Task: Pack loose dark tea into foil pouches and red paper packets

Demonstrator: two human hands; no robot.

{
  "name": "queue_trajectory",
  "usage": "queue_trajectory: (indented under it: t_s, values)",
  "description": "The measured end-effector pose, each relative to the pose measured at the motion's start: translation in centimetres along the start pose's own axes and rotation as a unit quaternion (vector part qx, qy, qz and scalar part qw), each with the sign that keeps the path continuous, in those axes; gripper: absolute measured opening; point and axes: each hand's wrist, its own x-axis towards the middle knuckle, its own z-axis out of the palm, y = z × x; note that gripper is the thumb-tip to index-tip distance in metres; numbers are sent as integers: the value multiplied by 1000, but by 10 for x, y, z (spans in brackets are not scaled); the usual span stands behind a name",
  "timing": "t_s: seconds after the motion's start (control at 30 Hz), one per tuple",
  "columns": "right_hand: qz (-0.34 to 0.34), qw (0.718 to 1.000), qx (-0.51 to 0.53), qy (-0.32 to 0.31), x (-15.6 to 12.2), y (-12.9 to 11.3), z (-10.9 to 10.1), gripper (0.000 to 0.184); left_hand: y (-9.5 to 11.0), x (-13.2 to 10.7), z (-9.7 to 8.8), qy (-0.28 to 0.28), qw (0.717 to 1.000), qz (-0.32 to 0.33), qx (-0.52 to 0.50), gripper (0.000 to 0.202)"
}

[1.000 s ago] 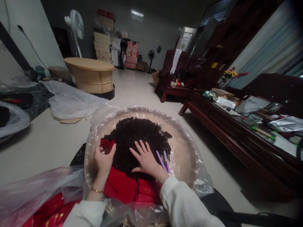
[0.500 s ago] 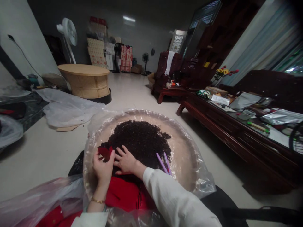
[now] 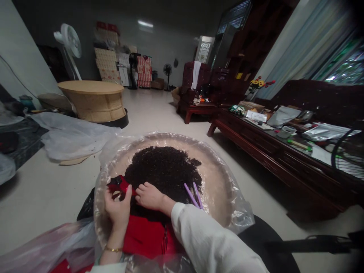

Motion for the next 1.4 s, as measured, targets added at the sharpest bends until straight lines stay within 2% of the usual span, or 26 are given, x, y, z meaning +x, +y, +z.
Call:
queue_trajectory:
  t_s: [0.13, 0.23, 0.4, 0.5, 0.57, 0.63, 0.67, 0.73, 0.87, 1.0, 1.2, 1.27, 1.33, 1.4]
  values:
    - [45, 999, 1, 0, -9, 10, -13, 21, 6, 0, -2, 21, 999, 23, -29, 44]
    - [113, 994, 4, 2, -19, 22, -23, 25, 5, -1, -2, 32, 999, 24, -34, 45]
    - [249, 965, 73, 31, -38, 41, -30, 28, 0, -2, 0, -19, 999, -2, -38, 48]
    - [301, 930, 181, 109, -51, 51, -28, 22, -2, -3, 1, -29, 999, -5, -25, 51]
    - [352, 892, 237, 158, -64, 61, -24, 24, -3, -3, 2, -30, 999, -6, -21, 52]
    - [429, 852, 253, 161, -81, 73, -20, 31, -3, -3, 2, -32, 999, -5, -18, 52]
    - [470, 835, 250, 141, -91, 79, -18, 34, -3, -4, 2, -35, 999, -4, -16, 52]
    - [504, 821, 247, 107, -112, 87, -12, 44, -3, -4, 3, -40, 999, 2, -10, 51]
    - [497, 827, 255, 57, -138, 88, 2, 63, -3, -5, 2, -50, 999, 18, 12, 49]
    - [480, 837, 257, 48, -134, 80, 10, 68, -5, -6, 2, -58, 998, 19, 14, 50]
    - [446, 848, 274, 84, -115, 70, -6, 60, -7, -7, 2, -66, 998, 7, 20, 50]
    - [428, 848, 290, 115, -112, 68, -11, 56, -8, -7, 2, -67, 998, 8, 18, 49]
    - [419, 841, 301, 163, -111, 68, -10, 54, -7, -8, 2, -70, 997, 7, 17, 49]
    - [441, 827, 292, 192, -111, 67, -4, 51, -6, -8, 2, -71, 997, 6, 22, 50]
